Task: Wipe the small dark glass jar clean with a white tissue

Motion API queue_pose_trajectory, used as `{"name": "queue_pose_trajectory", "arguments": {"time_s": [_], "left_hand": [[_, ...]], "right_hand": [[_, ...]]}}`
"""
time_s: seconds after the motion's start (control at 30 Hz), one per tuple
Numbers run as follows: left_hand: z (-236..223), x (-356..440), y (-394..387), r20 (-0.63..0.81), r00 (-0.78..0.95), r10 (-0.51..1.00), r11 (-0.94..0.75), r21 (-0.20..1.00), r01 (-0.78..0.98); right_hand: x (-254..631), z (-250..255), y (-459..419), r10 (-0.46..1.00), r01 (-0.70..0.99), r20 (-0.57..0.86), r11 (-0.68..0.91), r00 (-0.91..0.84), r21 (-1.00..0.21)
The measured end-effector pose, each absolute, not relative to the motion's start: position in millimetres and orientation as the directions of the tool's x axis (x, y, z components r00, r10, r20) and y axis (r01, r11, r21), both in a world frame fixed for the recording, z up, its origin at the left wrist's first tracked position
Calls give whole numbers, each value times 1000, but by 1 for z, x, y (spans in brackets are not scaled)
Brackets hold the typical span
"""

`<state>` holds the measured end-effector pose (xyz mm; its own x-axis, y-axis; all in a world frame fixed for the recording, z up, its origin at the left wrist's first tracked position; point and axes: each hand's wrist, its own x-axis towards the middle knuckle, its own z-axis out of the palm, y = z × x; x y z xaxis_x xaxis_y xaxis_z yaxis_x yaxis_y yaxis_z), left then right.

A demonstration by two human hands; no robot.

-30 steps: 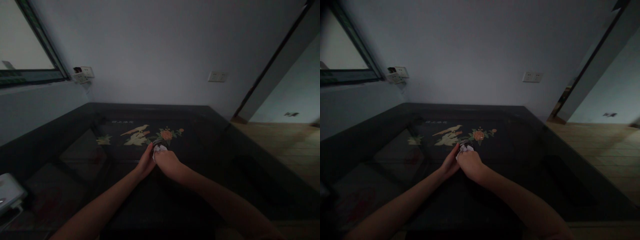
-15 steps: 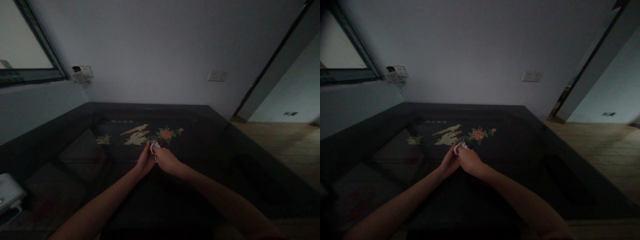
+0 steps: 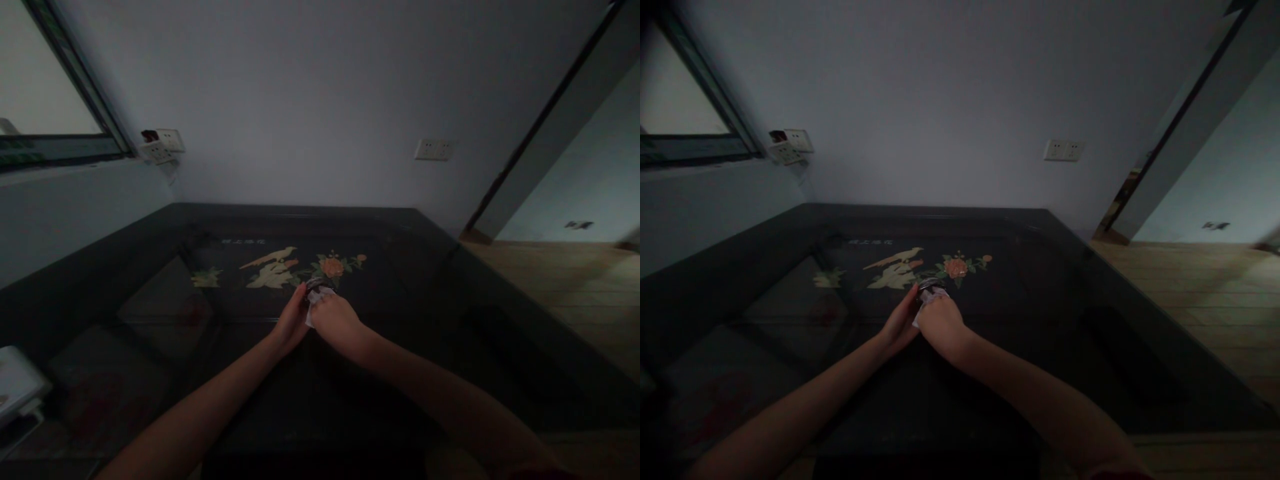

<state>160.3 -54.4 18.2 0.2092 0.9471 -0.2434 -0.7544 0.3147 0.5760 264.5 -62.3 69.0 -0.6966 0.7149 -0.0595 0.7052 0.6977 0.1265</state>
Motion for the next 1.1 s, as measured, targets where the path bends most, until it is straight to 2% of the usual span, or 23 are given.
{"name": "queue_pose_trajectory", "arguments": {"time_s": [0.17, 0.27, 0.43, 0.6, 0.67, 0.93, 1.1], "left_hand": [[19, 161, -55, -246, 211, 946, 318, 582, -749], [19, 159, -55, -244, 211, 946, 317, 578, -752], [16, 156, -51, -250, 212, 945, 320, 562, -763], [16, 155, -49, -272, 179, 946, 306, 557, -772], [17, 155, -50, -269, 210, 940, 329, 555, -764], [21, 156, -53, -243, 253, 937, 347, 538, -768], [21, 158, -54, -226, 240, 944, 329, 580, -746]], "right_hand": [[270, 78, -64, 720, 720, -55, 693, -692, 29], [270, 78, -64, 779, 778, -32, 621, -626, -101], [267, 69, -52, 853, 774, 15, 480, -521, -413], [265, 63, -48, 867, 729, 40, 441, -496, -523], [264, 63, -52, 855, 750, 34, 472, -517, -464], [266, 71, -66, 710, 711, 51, 703, -702, -3], [268, 70, -60, 657, 651, 10, 746, -754, 139]]}}
